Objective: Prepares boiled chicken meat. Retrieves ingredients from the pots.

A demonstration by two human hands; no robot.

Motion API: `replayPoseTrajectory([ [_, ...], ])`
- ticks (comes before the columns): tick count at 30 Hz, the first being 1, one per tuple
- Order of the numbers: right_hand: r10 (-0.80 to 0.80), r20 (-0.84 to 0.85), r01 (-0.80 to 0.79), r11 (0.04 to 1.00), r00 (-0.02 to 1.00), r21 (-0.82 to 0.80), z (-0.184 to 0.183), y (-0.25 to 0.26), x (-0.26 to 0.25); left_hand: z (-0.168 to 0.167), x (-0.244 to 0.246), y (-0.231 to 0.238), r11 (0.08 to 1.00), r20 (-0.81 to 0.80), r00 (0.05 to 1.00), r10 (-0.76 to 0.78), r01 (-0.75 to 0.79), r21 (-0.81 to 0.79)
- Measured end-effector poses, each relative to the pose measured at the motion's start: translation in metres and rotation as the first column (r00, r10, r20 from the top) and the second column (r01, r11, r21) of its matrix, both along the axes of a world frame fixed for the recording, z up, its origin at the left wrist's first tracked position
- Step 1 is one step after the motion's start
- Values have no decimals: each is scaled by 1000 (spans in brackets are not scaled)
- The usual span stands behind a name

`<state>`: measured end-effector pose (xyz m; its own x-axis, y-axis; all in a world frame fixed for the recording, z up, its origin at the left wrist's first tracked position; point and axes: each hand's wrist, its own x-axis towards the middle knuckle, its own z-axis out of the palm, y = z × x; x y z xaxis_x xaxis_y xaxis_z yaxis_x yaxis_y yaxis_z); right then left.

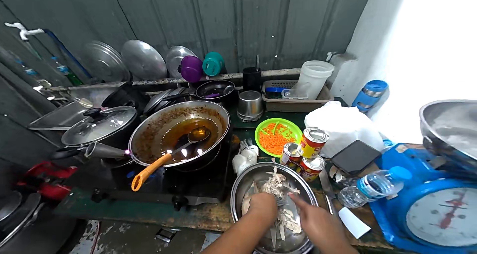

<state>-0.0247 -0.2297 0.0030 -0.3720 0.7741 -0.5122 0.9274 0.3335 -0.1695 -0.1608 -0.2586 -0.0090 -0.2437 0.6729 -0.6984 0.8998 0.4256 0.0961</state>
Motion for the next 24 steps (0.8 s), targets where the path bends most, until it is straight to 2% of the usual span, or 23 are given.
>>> replayPoseTrajectory([
  [5, 41, 92, -41, 999, 995, 3, -18, -7, 4, 19, -12, -4, 999, 1, 999, -40, 40, -32],
  [11, 108, 59, -110, 993, 992, 39, -32, -13, 20, 65, -42, 10, 994, -66, 996, -54, 59, 86],
  [13, 122, 75, -125, 991, 990, 39, -31, -14, 20, 68, -38, 22, 992, -105, 991, -84, 93, 84],
  [17, 170, 83, -174, 984, 982, 39, -31, -10, 25, 54, -27, 35, 989, -145, 978, -147, 150, 10],
  [24, 215, 98, -220, 975, 972, 38, -31, -10, 43, 72, -39, 33, 985, -188, 967, -170, 171, -10],
])
